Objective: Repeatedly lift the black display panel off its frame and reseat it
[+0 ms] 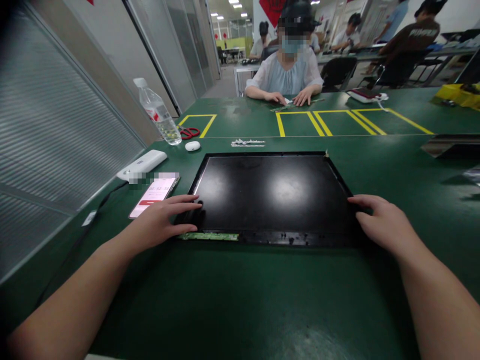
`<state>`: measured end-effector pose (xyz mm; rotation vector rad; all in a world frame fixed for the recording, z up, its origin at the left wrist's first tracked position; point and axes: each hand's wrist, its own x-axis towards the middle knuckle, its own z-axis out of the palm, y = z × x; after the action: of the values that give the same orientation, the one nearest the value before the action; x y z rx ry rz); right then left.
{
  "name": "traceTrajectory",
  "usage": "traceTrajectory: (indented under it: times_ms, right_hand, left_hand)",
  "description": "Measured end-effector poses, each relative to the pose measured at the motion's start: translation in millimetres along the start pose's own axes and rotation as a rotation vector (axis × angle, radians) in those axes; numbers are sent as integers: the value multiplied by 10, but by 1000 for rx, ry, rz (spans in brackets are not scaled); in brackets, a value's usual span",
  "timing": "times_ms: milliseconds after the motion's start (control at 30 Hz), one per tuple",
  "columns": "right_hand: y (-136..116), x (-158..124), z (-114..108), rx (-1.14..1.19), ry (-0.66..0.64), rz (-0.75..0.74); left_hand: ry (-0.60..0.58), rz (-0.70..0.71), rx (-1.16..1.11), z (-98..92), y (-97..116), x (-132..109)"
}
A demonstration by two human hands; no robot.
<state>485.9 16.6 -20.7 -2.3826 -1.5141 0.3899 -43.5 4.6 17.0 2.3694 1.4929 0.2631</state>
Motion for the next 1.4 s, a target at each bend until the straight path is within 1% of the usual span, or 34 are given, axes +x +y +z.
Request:
traceTrajectory:
  times_ms: [200, 400, 567, 733, 900, 1067, 1167, 1300, 1400]
  right_hand:
    - [51, 1, 58, -22, 65, -91]
    - [34, 0, 50, -50, 36, -60]
    - [78, 9, 95, -35, 82, -106]
    - [112, 13, 133, -42, 107, -103]
    - [161, 52, 133, -77, 85, -131]
    - [194, 64, 147, -71, 112, -156]
    - [165, 47, 128, -72, 98, -132]
    - [96, 24, 67, -59, 58, -91]
    - [67, 18, 30, -50, 42, -63]
  left_hand:
    - [-5, 35, 23, 27, -2, 6]
    - [-31, 57, 49, 20, 45, -4]
    - [-63, 96, 66, 12, 65, -14]
    - [-55, 129, 81, 38, 25, -9]
    - [-47, 145, 84, 48, 9, -18]
    - [-62, 137, 88, 38, 25, -20]
    - [-65, 119, 78, 40, 15, -17]
    - [-41, 81, 49, 24, 15, -17]
    - [4, 54, 16, -2, 46, -19]
